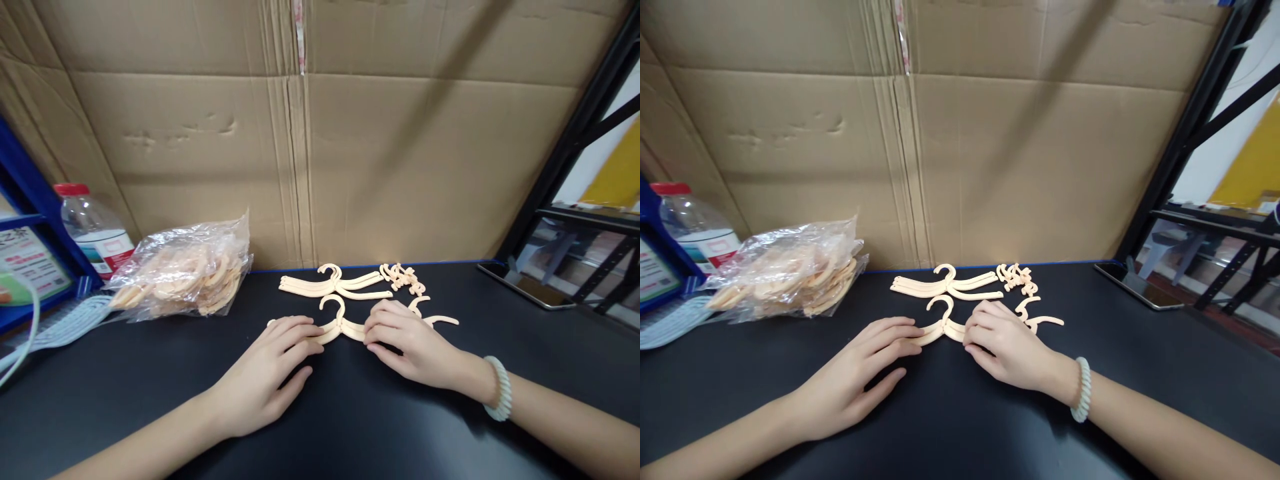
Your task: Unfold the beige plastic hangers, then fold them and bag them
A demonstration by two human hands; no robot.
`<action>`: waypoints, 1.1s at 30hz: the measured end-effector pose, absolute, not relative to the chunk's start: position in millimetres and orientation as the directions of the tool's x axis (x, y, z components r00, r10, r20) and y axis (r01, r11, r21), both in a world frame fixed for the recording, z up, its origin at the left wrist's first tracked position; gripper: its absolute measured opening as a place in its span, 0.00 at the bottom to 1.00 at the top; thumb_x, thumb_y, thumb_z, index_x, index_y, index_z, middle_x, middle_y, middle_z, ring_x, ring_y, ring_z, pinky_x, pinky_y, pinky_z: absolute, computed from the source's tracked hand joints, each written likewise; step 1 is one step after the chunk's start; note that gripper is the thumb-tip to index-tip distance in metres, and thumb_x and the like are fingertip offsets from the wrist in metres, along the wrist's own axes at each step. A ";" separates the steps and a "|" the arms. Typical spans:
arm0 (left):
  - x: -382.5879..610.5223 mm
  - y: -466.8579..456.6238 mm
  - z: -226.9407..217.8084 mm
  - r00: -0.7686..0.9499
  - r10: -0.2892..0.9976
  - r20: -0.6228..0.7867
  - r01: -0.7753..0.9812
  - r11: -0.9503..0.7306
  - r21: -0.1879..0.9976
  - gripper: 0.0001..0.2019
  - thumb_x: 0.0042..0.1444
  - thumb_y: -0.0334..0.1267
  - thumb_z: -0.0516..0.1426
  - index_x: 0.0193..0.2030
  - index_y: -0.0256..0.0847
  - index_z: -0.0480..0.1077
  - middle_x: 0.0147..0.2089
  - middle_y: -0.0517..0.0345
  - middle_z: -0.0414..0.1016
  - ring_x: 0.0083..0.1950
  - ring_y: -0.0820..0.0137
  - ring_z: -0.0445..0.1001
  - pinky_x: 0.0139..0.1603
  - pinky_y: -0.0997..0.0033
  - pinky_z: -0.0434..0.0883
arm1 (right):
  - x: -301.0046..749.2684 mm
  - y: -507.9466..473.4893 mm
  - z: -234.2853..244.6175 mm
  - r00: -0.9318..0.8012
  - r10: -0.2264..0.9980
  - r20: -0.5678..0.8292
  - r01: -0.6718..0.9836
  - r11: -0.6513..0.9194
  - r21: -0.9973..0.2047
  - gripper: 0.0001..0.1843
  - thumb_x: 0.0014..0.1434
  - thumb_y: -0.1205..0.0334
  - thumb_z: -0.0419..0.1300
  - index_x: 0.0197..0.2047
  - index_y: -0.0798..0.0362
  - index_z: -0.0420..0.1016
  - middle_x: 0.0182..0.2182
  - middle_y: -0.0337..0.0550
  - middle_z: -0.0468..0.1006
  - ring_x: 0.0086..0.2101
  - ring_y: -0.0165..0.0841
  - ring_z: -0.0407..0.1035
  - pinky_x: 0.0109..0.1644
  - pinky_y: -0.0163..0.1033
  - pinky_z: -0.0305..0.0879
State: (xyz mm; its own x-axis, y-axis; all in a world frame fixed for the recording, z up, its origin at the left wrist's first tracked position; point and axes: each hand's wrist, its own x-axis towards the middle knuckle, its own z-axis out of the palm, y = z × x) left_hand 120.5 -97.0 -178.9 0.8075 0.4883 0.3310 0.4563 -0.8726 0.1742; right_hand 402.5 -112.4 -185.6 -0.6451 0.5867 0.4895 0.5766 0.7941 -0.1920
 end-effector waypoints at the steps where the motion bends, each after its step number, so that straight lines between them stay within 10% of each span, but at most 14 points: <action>1: 120.6 -97.1 -178.9 0.809 0.490 0.326 0.459 -0.872 0.171 0.16 0.61 0.28 0.51 0.54 0.45 0.67 0.60 0.50 0.69 0.64 0.56 0.61 0.62 0.49 0.63 | 402.3 -112.5 -185.9 -0.646 0.586 0.489 0.576 0.795 -0.192 0.08 0.65 0.69 0.52 0.38 0.53 0.72 0.36 0.44 0.74 0.40 0.36 0.65 0.48 0.44 0.64; 33: 120.6 -95.2 -183.0 0.800 0.451 0.396 0.432 -0.891 0.141 0.17 0.62 0.28 0.50 0.56 0.44 0.64 0.58 0.50 0.70 0.63 0.59 0.62 0.63 0.54 0.64 | 400.8 -111.2 -187.7 -0.641 0.563 0.521 0.555 0.809 -0.192 0.08 0.64 0.69 0.52 0.38 0.53 0.72 0.35 0.44 0.74 0.40 0.35 0.64 0.47 0.44 0.63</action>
